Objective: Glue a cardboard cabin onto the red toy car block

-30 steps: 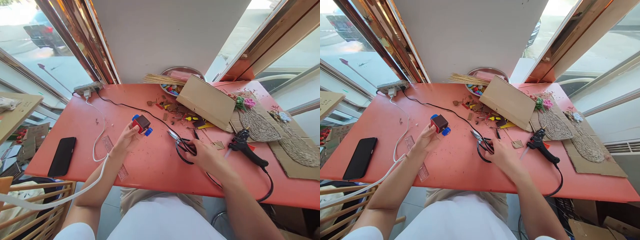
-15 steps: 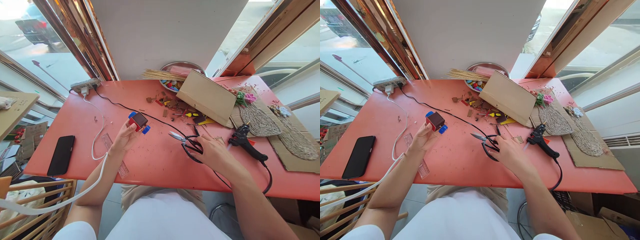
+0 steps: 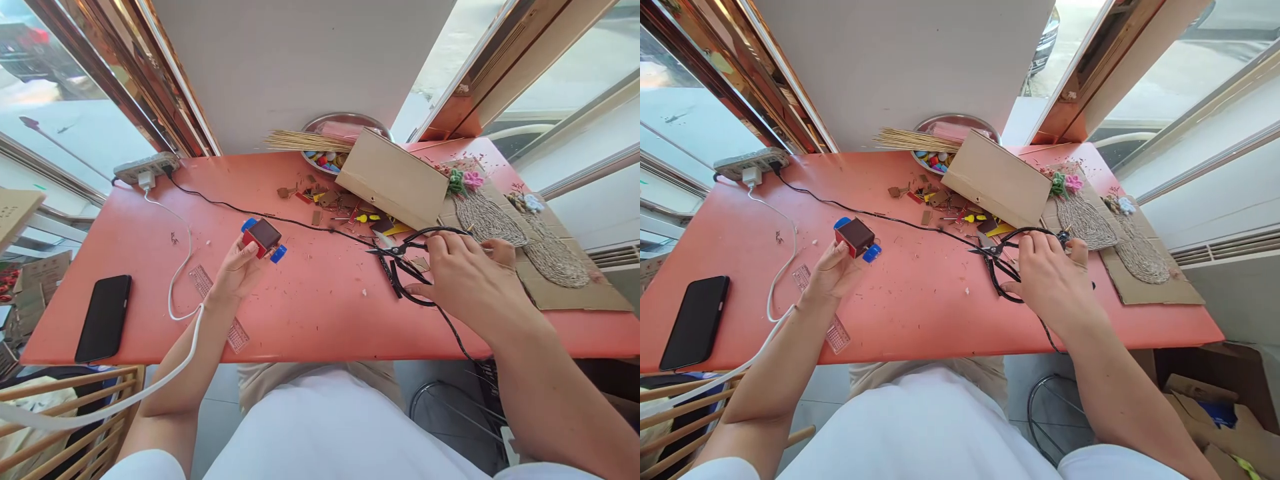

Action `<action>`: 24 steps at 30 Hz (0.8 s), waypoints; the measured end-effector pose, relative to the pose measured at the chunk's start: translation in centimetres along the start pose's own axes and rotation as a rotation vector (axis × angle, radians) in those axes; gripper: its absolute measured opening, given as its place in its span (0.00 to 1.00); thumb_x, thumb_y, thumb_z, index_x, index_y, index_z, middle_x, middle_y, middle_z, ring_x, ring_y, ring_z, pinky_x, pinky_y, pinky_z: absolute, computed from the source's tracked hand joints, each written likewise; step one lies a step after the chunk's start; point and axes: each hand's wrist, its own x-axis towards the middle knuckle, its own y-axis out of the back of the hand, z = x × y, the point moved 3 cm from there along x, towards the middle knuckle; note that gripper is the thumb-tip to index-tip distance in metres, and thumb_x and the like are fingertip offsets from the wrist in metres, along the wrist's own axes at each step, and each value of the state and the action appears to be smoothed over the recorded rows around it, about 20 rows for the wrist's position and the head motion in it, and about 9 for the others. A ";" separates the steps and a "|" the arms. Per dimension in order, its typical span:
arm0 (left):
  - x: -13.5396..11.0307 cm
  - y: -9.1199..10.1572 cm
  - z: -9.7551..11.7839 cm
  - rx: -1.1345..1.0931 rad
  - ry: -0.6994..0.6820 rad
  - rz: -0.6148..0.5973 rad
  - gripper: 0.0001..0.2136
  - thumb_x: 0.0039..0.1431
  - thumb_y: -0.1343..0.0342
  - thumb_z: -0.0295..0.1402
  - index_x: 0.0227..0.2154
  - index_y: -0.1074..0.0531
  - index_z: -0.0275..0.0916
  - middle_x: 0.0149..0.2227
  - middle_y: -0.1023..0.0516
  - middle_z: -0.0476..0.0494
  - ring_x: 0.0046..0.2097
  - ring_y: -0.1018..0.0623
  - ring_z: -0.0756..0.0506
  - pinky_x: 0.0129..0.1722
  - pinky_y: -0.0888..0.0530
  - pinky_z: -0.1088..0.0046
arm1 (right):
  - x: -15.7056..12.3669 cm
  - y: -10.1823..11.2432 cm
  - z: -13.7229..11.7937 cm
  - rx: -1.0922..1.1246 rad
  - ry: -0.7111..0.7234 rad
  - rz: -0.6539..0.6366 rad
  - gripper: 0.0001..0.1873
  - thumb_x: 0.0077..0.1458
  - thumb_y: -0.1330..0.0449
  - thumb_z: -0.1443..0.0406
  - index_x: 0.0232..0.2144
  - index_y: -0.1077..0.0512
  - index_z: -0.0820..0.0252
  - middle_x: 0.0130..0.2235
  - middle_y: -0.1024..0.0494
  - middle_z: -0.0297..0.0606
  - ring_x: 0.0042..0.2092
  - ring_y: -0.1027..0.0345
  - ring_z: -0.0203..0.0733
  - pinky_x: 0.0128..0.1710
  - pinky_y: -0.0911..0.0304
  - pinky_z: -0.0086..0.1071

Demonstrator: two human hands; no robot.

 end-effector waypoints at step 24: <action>0.1 0.0 -0.2 0.015 -0.020 -0.021 0.25 0.38 0.18 0.47 0.40 0.17 0.50 0.36 0.13 0.45 0.51 0.14 0.33 0.50 0.17 0.54 | 4.6 -0.4 -3.3 0.726 0.329 -0.616 0.10 0.57 0.37 0.52 0.32 0.30 0.49 0.29 0.20 0.36 0.30 0.29 0.44 0.30 0.36 0.37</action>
